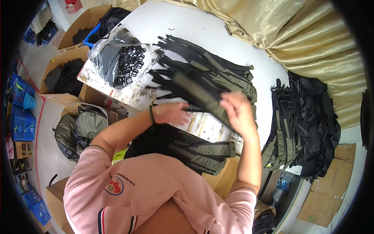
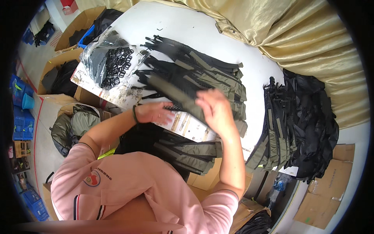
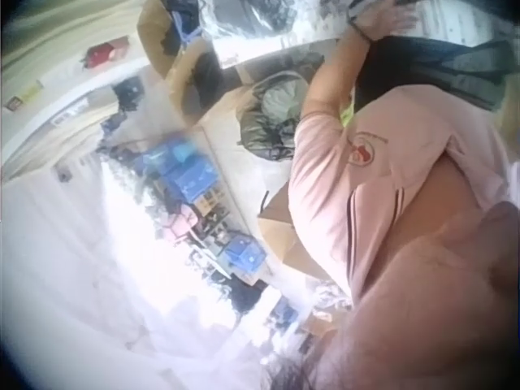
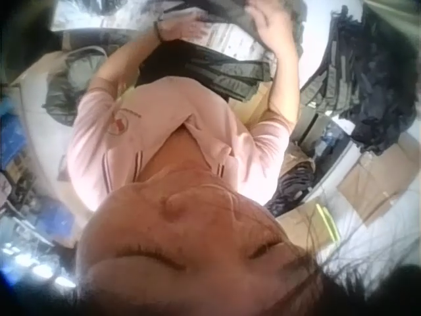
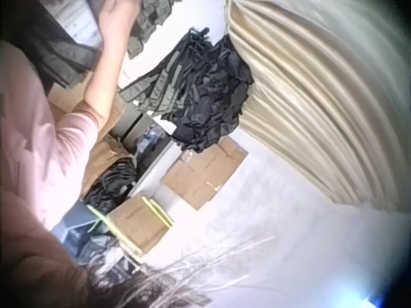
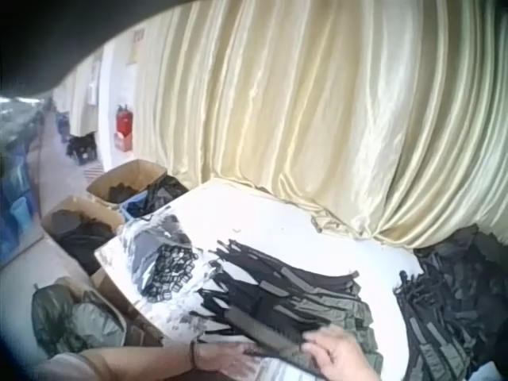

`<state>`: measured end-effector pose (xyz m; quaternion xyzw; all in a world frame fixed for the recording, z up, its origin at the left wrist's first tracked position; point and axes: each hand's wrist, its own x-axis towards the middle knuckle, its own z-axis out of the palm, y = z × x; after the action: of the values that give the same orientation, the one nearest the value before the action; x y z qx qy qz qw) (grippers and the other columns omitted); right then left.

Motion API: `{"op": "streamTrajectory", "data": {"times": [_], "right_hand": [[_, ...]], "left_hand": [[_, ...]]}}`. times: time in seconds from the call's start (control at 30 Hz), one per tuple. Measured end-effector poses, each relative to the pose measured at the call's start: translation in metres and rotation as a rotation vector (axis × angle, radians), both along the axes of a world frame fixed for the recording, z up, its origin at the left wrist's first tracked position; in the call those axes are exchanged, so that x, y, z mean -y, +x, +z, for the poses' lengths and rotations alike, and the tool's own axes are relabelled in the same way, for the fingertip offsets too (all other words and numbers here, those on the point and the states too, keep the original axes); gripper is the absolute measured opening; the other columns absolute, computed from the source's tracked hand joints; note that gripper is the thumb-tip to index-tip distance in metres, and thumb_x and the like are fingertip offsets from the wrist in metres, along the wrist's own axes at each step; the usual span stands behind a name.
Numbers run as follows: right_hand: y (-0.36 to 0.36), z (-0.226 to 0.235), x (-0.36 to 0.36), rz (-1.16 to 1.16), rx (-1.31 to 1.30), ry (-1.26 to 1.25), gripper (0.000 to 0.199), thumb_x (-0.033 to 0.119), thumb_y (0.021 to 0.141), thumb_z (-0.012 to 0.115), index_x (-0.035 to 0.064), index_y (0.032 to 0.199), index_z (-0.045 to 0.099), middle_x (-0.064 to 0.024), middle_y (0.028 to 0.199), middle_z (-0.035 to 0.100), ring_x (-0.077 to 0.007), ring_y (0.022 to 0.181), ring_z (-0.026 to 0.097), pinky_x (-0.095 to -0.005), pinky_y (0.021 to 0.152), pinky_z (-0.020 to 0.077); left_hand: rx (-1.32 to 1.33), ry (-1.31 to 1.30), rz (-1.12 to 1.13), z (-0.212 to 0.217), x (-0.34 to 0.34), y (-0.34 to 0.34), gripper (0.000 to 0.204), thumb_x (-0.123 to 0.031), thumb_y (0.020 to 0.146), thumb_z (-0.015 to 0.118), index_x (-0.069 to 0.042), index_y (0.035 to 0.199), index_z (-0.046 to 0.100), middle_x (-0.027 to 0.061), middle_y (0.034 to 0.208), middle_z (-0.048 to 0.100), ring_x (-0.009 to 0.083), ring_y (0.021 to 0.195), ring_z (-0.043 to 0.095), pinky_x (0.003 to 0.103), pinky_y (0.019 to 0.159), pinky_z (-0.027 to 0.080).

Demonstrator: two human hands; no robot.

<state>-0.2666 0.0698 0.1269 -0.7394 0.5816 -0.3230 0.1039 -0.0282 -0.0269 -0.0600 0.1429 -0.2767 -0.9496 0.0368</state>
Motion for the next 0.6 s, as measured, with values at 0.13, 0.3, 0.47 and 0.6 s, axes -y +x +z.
{"op": "streamTrajectory", "data": {"times": [0.13, 0.3, 0.47, 0.6], "right_hand": [[-0.037, -0.094, -0.074, -0.109, 0.165, 0.54, 0.018, 0.011, 0.084, 0.062, 0.0006, 0.099, 0.063, -0.0167, 0.083, 0.063, -0.0305, 0.078, 0.061, -0.035, 0.072, 0.0468], [-0.05, -0.114, -0.114, -0.245, 0.094, 0.745, 0.02, 0.008, 0.085, 0.061, 0.0013, 0.103, 0.063, -0.0169, 0.091, 0.066, -0.0271, 0.082, 0.064, -0.0338, 0.076, 0.0473], [-0.025, -0.071, -0.112, -0.081, 0.317, 0.659, 0.019, 0.006, 0.085, 0.061, 0.0017, 0.104, 0.064, -0.0127, 0.093, 0.066, -0.0204, 0.084, 0.06, -0.0301, 0.077, 0.0462], [-0.002, -0.041, -0.108, 0.122, 0.459, 0.698, 0.015, 0.005, 0.086, 0.06, 0.0009, 0.1, 0.064, -0.0076, 0.091, 0.064, -0.0157, 0.084, 0.058, -0.0264, 0.077, 0.0449]], "left_hand": [[-0.265, 0.124, 0.105, 0.008, 0.013, 0.011, 0.066, -0.043, 0.093, 0.048, -0.009, 0.143, 0.023, 0.0167, 0.139, 0.039, 0.0292, 0.129, 0.037, 0.051, 0.105, 0.031], [0.041, -0.197, 0.245, 0.008, 0.001, 0.013, 0.043, -0.036, 0.097, 0.042, -0.004, 0.125, 0.046, 0.0118, 0.121, 0.055, 0.019, 0.097, 0.06, 0.033, 0.084, 0.048], [0.229, -0.219, -0.121, 0.014, -0.036, 0.005, 0.048, -0.046, 0.096, 0.04, -0.003, 0.115, 0.053, 0.0146, 0.118, 0.056, 0.0218, 0.085, 0.063, 0.033, 0.078, 0.05], [-0.102, 0.057, -0.127, 0.028, -0.061, -0.004, 0.058, -0.055, 0.093, 0.035, -0.004, 0.115, 0.051, 0.0099, 0.103, 0.059, 0.0233, 0.092, 0.06, 0.034, 0.078, 0.049]]}}
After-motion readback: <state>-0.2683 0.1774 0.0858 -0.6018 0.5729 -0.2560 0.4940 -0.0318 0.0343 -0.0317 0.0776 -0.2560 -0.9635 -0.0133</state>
